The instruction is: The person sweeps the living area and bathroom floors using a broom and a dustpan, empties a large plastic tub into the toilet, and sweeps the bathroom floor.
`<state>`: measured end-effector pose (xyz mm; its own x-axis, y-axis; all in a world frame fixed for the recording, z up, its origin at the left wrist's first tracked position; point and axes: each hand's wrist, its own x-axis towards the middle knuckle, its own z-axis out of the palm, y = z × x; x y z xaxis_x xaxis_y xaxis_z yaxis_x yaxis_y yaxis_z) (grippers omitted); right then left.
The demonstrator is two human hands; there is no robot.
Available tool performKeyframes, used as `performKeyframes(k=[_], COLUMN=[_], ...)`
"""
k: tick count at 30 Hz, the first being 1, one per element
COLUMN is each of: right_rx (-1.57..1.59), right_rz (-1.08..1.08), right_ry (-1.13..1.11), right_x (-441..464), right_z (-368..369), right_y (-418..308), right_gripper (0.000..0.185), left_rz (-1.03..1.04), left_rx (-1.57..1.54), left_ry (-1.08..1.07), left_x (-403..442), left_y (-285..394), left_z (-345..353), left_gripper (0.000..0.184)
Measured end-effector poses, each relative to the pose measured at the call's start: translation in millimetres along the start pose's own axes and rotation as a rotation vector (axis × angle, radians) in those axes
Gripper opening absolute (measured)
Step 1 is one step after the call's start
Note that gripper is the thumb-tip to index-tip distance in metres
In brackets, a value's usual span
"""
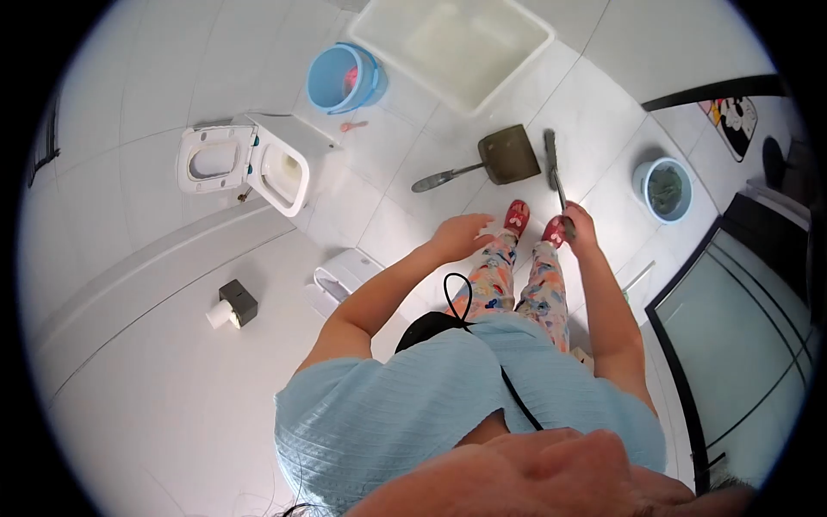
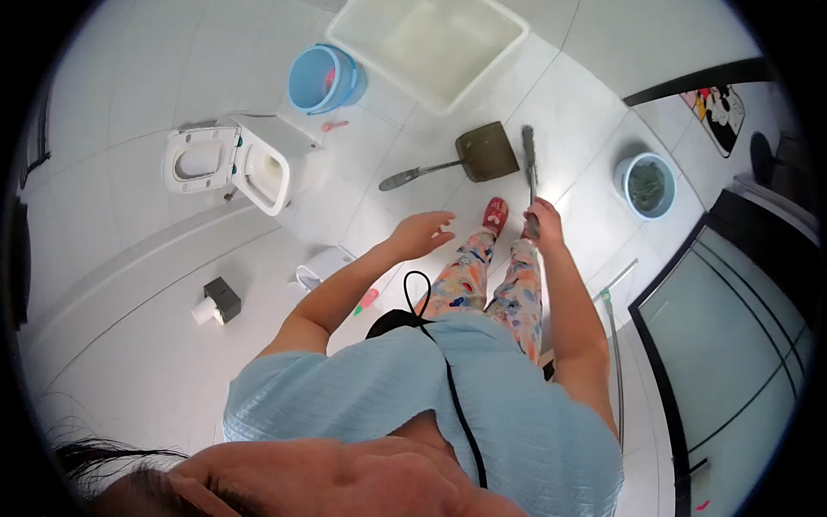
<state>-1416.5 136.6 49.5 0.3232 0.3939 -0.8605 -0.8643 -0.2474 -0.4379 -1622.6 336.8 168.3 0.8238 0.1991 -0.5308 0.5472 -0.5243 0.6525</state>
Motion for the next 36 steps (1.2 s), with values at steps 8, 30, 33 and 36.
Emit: performKeyframes(k=[8,30,33,36], right_rx=[-0.586,-0.331,-0.398,-0.449], right_rz=[0.075,-0.299,-0.307,-0.239], right_ry=[-0.105,0.333,0.346,0.331], right_x=[-62.6,150.3,173.9,183.8], right_z=[-20.9,-158.0,-170.2,-168.5], right_y=[-119.3,-408.6,-452.3,-475.1], right_gripper=[0.031,0.043,0.040,0.038], left_rz=[-0.172,-1.050,-1.007,-0.988], left_rx=[-0.030,-0.900,-0.841,-0.790], left_ry=[0.279,0.249,0.287,0.320], left_x=[-80.3,-108.8,-82.9,-66.8], left_y=[-66.2,-72.1,-41.3,-16.8], left_z=[-38.5,47.4,38.8,30.7], left_gripper=[0.037,0.033,0.035,0.036])
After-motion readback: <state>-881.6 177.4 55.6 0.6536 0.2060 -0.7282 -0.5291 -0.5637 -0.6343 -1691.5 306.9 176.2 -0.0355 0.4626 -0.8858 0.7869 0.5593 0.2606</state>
